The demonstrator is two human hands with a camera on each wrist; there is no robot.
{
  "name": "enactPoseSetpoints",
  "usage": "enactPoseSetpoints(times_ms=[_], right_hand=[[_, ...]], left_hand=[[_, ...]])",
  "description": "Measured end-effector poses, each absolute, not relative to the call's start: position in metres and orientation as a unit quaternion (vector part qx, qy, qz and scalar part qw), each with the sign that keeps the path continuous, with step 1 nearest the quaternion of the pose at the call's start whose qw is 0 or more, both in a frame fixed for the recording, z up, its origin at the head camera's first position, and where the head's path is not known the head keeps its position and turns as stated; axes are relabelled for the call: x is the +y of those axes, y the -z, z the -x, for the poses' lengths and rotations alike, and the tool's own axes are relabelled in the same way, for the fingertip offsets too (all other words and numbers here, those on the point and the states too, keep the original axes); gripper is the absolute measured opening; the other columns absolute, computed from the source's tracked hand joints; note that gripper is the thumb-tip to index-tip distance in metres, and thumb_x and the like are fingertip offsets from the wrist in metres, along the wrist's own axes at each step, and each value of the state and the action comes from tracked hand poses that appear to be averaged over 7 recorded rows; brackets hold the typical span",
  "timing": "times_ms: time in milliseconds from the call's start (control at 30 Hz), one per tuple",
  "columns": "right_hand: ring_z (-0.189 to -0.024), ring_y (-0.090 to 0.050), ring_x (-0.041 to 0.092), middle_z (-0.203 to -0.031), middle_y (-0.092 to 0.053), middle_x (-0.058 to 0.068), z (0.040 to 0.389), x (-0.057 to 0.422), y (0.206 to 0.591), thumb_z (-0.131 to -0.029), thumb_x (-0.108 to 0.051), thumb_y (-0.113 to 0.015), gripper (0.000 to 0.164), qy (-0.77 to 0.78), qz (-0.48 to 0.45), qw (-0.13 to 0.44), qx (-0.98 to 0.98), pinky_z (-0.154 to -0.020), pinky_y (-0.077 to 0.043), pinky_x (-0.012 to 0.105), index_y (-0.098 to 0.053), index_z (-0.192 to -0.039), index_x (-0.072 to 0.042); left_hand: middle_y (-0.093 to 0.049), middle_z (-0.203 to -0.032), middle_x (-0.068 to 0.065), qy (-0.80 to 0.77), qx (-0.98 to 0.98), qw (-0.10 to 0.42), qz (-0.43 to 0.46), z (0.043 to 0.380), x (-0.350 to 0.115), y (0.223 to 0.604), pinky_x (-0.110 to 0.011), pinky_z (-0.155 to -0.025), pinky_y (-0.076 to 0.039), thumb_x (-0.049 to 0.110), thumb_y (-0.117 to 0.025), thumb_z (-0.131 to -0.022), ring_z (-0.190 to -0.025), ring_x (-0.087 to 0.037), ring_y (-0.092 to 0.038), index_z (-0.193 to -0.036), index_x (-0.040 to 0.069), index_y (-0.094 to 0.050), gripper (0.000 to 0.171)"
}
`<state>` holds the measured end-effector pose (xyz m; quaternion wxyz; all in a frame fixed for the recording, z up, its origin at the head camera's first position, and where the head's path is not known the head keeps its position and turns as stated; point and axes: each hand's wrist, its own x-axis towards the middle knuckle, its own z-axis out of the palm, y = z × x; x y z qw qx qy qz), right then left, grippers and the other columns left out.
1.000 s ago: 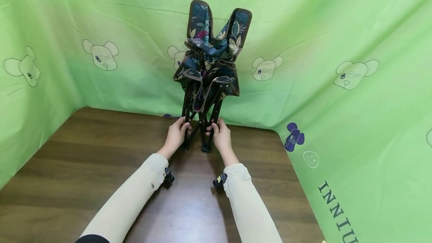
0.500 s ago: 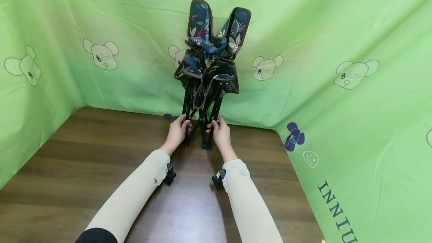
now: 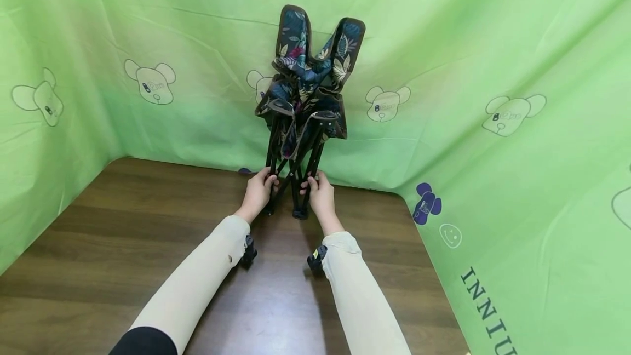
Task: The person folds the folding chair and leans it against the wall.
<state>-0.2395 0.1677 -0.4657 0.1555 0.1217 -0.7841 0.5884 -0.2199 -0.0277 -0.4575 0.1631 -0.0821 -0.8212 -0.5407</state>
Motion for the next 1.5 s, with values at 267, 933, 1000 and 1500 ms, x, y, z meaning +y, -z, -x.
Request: enactPoseSetpoints(times_ms=[267, 933, 1000, 1500], right_hand=[[-0.085, -0.075, 0.042, -0.096, -0.075, 0.021, 0.239, 0.168, 0.472, -0.109, -0.015, -0.051, 0.019, -0.599, -0.106, 0.141, -0.781, -0.08, -0.063, 0.043, -0.06, -0.122, -0.006], [-0.084, -0.075, 0.043, -0.101, -0.074, 0.025, 0.241, 0.168, 0.463, -0.11, -0.016, -0.05, 0.021, -0.598, -0.119, 0.14, -0.78, -0.079, -0.063, 0.045, -0.06, -0.123, -0.004], [-0.084, -0.075, 0.043, -0.1, -0.075, 0.024, 0.239, 0.169, 0.463, -0.109, -0.016, -0.051, 0.02, -0.598, -0.117, 0.142, -0.78, -0.079, -0.063, 0.044, -0.06, -0.123, -0.004], [-0.092, -0.073, 0.047, -0.103, -0.074, 0.024, 0.236, 0.167, 0.461, -0.109, -0.012, -0.05, 0.021, -0.609, -0.104, 0.133, -0.775, -0.087, -0.061, 0.05, -0.059, -0.127, -0.003]], left_hand=[[-0.069, -0.104, -0.015, 0.534, -0.829, 0.151, 0.073, 0.219, -0.027, 0.465, -0.038, -0.082, -0.059, 0.019, -0.045, -0.111, -0.089, -0.026, -0.07, -0.133, 0.001, -0.06, 0.031], [-0.07, -0.101, -0.012, 0.51, -0.839, 0.18, 0.059, 0.22, -0.024, 0.453, -0.04, -0.082, -0.058, 0.019, -0.047, -0.11, -0.085, -0.027, -0.07, -0.128, 0.003, -0.062, 0.028], [-0.07, -0.102, -0.013, 0.512, -0.839, 0.175, 0.057, 0.219, -0.023, 0.454, -0.04, -0.082, -0.058, 0.018, -0.047, -0.11, -0.086, -0.028, -0.07, -0.129, 0.002, -0.062, 0.029], [-0.072, -0.113, -0.018, 0.52, -0.835, 0.169, 0.058, 0.217, -0.023, 0.453, -0.044, -0.085, -0.058, 0.013, -0.048, -0.109, -0.095, -0.035, -0.072, -0.133, -0.001, -0.061, 0.03]])
